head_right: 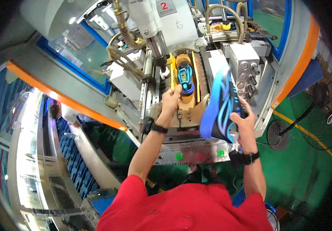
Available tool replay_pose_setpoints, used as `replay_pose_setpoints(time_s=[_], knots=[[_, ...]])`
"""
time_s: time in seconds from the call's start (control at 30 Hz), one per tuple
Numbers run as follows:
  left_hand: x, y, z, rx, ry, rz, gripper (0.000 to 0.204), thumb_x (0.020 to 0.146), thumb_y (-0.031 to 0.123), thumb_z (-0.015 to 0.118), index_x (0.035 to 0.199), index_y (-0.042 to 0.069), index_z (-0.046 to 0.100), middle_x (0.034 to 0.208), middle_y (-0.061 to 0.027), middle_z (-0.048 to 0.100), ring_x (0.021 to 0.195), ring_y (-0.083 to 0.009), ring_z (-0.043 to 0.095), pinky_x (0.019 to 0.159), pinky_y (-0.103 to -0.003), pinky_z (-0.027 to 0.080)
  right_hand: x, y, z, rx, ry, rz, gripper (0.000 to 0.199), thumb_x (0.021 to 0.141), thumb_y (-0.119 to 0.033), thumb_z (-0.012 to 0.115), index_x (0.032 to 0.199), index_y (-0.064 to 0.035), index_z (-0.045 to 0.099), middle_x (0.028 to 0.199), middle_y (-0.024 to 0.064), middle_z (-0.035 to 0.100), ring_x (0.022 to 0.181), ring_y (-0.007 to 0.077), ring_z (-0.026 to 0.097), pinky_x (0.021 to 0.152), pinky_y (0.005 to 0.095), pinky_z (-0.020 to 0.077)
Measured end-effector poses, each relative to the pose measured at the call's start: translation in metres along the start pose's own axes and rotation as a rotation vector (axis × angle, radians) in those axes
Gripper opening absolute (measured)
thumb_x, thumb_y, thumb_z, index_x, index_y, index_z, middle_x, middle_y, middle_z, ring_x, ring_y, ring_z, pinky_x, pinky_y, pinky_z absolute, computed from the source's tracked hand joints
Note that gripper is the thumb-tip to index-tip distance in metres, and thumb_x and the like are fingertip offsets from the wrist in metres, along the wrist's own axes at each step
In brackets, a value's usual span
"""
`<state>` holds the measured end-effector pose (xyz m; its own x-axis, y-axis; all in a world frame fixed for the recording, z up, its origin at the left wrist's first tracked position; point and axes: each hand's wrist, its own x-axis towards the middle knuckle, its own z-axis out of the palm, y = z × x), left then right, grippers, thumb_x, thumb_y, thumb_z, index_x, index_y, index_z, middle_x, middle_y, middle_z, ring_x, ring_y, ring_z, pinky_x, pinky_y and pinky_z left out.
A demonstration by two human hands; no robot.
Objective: Operating a shoe lasting machine to shape and press blue athletic shoes.
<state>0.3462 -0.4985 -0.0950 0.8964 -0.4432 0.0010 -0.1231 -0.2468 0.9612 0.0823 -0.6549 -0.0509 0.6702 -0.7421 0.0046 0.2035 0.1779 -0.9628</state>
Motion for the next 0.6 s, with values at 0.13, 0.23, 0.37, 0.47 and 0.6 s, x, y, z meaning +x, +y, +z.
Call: replay_pose_setpoints(time_s=[0.13,0.23,0.37,0.47,0.6], knots=[[0.099,-0.047,0.044,0.342,0.256,-0.016,0.065,0.077,0.054,0.076,0.105,-0.004,0.068,0.102,-0.0282,0.071,0.101,-0.0425,0.068,0.087,-0.050,0.052,0.006,-0.016,-0.028,-0.151,0.179,-0.106,0.068,0.074,-0.004,0.071,0.139,0.0028,0.053,0.121,0.0080,0.064,0.099,0.0123,0.063,0.090,0.0249,0.0505],[0.135,-0.072,0.067,0.517,0.301,0.022,0.044,0.080,0.032,0.073,0.104,-0.004,0.065,0.105,-0.0279,0.070,0.100,-0.0449,0.067,0.088,-0.053,0.052,0.017,-0.024,-0.037,-0.363,0.286,-0.176,0.067,0.073,-0.003,0.067,0.138,0.0035,0.054,0.122,0.0090,0.062,0.104,0.0135,0.062,0.092,0.0260,0.0501],[0.143,-0.091,0.060,0.312,0.359,0.032,0.028,0.078,0.019,0.073,0.090,-0.006,0.065,0.093,-0.0244,0.070,0.093,-0.0434,0.068,0.082,-0.049,0.053,0.076,-0.042,-0.023,-0.531,0.299,-0.276,0.061,0.072,-0.005,0.069,0.132,0.0018,0.060,0.110,0.0065,0.067,0.091,0.0123,0.063,0.083,0.0261,0.0516],[0.128,-0.083,0.031,-0.279,0.313,-0.151,0.021,0.075,0.010,0.079,0.086,-0.003,0.067,0.084,-0.0132,0.071,0.072,-0.0274,0.070,0.068,-0.042,0.057,0.154,-0.063,0.013,-0.727,0.144,-0.275,0.058,0.072,-0.011,0.073,0.128,0.0010,0.063,0.100,0.0098,0.070,0.082,0.0121,0.064,0.077,0.0260,0.0519],[0.036,-0.057,-0.021,-0.883,0.096,-0.430,0.021,0.082,0.006,0.078,0.099,-0.004,0.070,0.097,-0.0127,0.072,0.085,-0.0246,0.071,0.066,-0.045,0.059,0.239,-0.058,0.094,-1.148,-0.090,-0.156,0.067,0.066,-0.030,0.081,0.123,0.0021,0.065,0.103,0.0249,0.071,0.087,0.0246,0.070,0.077,0.0330,0.0549]])
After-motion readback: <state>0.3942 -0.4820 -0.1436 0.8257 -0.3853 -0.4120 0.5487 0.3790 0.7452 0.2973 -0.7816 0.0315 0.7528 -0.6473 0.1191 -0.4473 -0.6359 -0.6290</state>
